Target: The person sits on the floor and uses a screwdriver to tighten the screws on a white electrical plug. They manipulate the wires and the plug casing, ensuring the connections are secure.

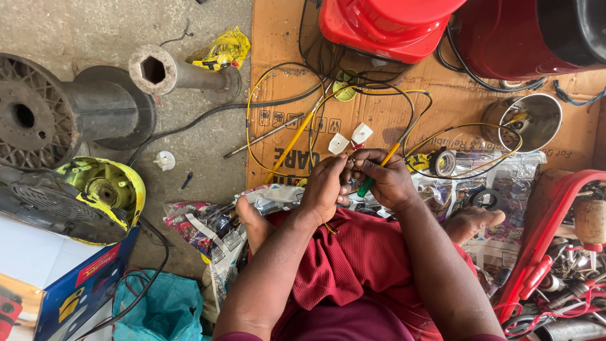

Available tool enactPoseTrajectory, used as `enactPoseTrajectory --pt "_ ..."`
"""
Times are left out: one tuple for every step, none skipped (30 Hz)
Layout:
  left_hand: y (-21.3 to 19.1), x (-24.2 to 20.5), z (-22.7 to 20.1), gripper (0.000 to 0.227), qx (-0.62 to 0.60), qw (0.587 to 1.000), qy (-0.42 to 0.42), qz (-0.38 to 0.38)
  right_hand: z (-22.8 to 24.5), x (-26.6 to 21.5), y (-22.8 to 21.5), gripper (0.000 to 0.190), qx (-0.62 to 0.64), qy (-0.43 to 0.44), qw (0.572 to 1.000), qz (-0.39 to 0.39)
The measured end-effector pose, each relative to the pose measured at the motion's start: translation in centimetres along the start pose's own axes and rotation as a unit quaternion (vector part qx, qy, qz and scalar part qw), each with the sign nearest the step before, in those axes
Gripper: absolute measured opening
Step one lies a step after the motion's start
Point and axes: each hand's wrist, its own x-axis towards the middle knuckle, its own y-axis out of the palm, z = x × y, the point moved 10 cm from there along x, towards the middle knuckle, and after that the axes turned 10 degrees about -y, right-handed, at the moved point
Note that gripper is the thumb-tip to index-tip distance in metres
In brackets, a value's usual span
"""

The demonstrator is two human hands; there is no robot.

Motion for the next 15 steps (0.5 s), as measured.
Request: enactPoseTrajectory --pt "0.12 -0.02 -0.04 0.026 0.003 1.0 0.002 0.005 -0.01 0.0 0.0 0.014 -0.001 -0.001 1.0 0.003" --pt "0.24 -0.03 -0.1 0.025 0.006 1.0 0.004 0.01 -0.03 0.04 0.04 0.014 -0.003 -0.002 1.0 0.006" --pt "0.36 -0.04 -0.14 0.025 0.009 1.0 0.006 0.016 -0.05 0.06 0.08 0.014 -0.004 -0.004 1.0 0.01" --pt "0.33 -0.02 -0.11 0.026 0.007 1.0 0.006 0.014 -0.13 0.07 -0.07 0.014 -0.001 -0.002 1.0 0.003" --pt "0.32 0.01 -0.08 0.027 0.005 1.0 0.006 0.013 -0.19 0.06 -0.2 0.013 0.002 0.0 1.0 -0.004" --pt "0.28 0.03 -0.03 0.028 0.003 1.0 0.006 0.012 -0.26 0.01 -0.33 0.013 0.006 0.002 1.0 -0.011" --pt "0.16 0.04 0.05 0.029 0.009 1.0 0.003 0.005 -0.23 -0.02 -0.25 0.014 0.007 0.0 1.0 -0.007" --pt "0.05 0.04 0.1 0.029 0.015 1.0 0.0 -0.001 -0.18 -0.03 -0.15 0.014 0.008 -0.001 1.0 -0.004" --pt "-0.06 0.02 0.13 0.03 0.021 1.0 -0.003 -0.008 -0.11 -0.04 -0.03 0.014 0.01 -0.002 1.0 0.0" --pt "-0.12 -0.03 0.04 0.03 0.022 1.0 0.0 -0.012 -0.05 -0.05 0.09 0.014 0.011 -0.002 1.0 0.003" --pt "-0.17 -0.1 -0.06 0.031 0.023 1.0 0.003 -0.015 0.01 -0.05 0.22 0.014 0.013 -0.002 1.0 0.006" --pt "-0.22 -0.18 -0.17 0.031 0.024 1.0 0.006 -0.019 0.08 -0.04 0.36 0.014 0.014 -0.003 1.0 0.009" --pt "-0.25 -0.28 -0.21 0.031 0.025 0.999 0.006 -0.022 0.14 -0.04 0.4 0.013 0.011 -0.002 1.0 0.009" --pt "-0.24 -0.33 -0.28 0.03 0.027 0.999 0.006 -0.024 0.22 -0.02 0.42 0.013 0.007 -0.002 1.0 0.009" --pt "-0.23 -0.38 -0.34 0.03 0.029 0.999 0.005 -0.026 0.29 -0.01 0.42 0.013 0.003 -0.002 1.0 0.009"
